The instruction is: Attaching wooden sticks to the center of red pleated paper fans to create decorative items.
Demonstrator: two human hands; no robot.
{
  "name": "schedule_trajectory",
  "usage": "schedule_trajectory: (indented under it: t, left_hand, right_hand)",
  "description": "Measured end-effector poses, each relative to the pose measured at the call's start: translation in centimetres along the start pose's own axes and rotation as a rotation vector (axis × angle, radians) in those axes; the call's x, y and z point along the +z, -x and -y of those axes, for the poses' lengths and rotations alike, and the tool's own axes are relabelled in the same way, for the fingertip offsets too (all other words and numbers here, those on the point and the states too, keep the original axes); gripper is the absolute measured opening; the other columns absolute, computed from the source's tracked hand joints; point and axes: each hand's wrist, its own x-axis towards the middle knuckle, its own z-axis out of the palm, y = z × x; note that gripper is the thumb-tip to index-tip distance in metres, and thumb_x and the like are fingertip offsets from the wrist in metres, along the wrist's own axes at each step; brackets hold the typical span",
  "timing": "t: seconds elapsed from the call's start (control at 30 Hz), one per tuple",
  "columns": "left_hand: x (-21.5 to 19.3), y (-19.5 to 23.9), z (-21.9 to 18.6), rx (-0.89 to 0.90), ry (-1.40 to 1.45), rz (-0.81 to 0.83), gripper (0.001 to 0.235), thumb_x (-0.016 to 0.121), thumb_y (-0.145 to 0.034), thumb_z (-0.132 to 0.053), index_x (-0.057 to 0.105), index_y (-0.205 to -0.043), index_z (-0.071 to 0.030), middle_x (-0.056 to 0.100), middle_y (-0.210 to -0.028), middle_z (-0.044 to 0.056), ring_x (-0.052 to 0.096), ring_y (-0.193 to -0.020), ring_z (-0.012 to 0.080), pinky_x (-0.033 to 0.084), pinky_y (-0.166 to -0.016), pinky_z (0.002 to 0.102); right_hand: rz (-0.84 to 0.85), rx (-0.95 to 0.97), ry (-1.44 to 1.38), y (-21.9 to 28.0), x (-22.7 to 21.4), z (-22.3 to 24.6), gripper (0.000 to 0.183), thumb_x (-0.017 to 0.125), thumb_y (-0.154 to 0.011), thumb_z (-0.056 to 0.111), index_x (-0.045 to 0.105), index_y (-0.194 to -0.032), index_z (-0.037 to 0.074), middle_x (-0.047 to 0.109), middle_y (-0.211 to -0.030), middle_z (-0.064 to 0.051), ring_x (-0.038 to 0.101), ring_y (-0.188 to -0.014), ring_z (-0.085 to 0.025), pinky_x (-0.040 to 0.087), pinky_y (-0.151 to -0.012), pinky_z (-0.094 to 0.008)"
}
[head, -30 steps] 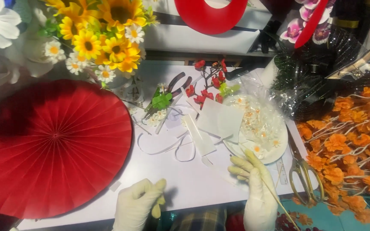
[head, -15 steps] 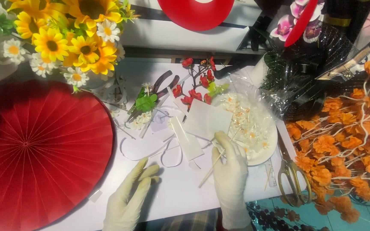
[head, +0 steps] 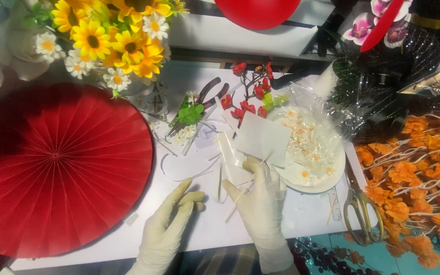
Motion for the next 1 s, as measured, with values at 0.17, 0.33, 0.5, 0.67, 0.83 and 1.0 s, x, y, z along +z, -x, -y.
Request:
schedule_trajectory:
  t: [0.17, 0.33, 0.5, 0.67, 0.83, 1.0]
  left_hand:
    - [-0.4, 0.0, -0.6, -0.062, -0.006, 0.031, 0.045, 0.051, -0.084, -0.025, 0.056, -0.127, -0.011, 0.078, -0.092, 0.002, 0.066, -0.110, 0.0145, 0.039, -0.107, 0.031]
    - [-0.7, 0.0, -0.8, -0.058, 0.000, 0.051, 0.048, 0.052, -0.083, -0.027, 0.055, -0.128, -0.012, 0.076, -0.097, 0.000, 0.065, -0.110, 0.0128, 0.039, -0.106, 0.030]
    - [-0.4, 0.1, -0.1, 0.005, 0.072, -0.008, 0.053, 0.054, -0.084, -0.023, 0.048, -0.134, -0.011, 0.069, -0.086, -0.003, 0.065, -0.073, 0.0092, 0.038, -0.105, 0.031]
    - [0.3, 0.1, -3.3, -0.006, 0.137, -0.113, 0.060, 0.060, -0.079, -0.022, 0.045, -0.137, -0.010, 0.063, -0.082, -0.003, 0.059, -0.077, 0.0075, 0.041, -0.101, 0.029]
    - [0.3, -1.3, -6.3, -0.116, 0.177, 0.052, 0.050, 0.065, -0.072, -0.024, 0.056, -0.119, -0.012, 0.067, -0.102, 0.001, 0.060, -0.081, 0.0109, 0.050, -0.079, 0.025]
    - [-0.8, -1.2, -6.9, -0.132, 0.051, -0.009, 0.020, 0.064, -0.079, -0.027, 0.070, -0.083, -0.008, 0.064, -0.074, 0.003, 0.057, -0.073, 0.0134, 0.045, -0.074, 0.026]
  right_hand:
    - [-0.113, -0.087, -0.077, -0.4, 0.2, 0.4, 0.022, 0.075, -0.069, 0.023, 0.063, -0.087, 0.018, 0.066, -0.084, 0.007, 0.058, -0.077, -0.019, 0.036, -0.076, -0.037]
    - [-0.086, 0.112, -0.377, -0.6, -0.9, 2.5, 0.015, 0.074, -0.071, 0.017, 0.066, -0.083, 0.018, 0.065, -0.080, 0.006, 0.054, -0.075, -0.015, 0.039, -0.074, -0.028]
    - [-0.101, 0.409, -0.731, -1.5, -1.7, 4.2, 0.022, 0.075, -0.072, 0.016, 0.066, -0.092, 0.013, 0.054, -0.066, 0.003, 0.049, -0.067, -0.007, 0.041, -0.061, -0.019]
    - [-0.089, 0.357, -0.983, -1.7, -3.1, 4.9, 0.024, 0.074, -0.075, 0.007, 0.063, -0.097, 0.006, 0.055, -0.075, 0.000, 0.048, -0.067, -0.005, 0.044, -0.066, -0.015]
    - [0.065, 0.293, -1.034, -0.6, -3.2, 4.2, 0.025, 0.074, -0.070, 0.001, 0.065, -0.093, 0.006, 0.066, -0.087, -0.004, 0.053, -0.070, -0.009, 0.045, -0.068, -0.019]
    - [0.055, 0.271, -1.010, -0.3, -4.2, 4.8, 0.022, 0.076, -0.069, 0.002, 0.066, -0.090, 0.004, 0.069, -0.085, -0.006, 0.057, -0.071, -0.012, 0.048, -0.069, -0.022]
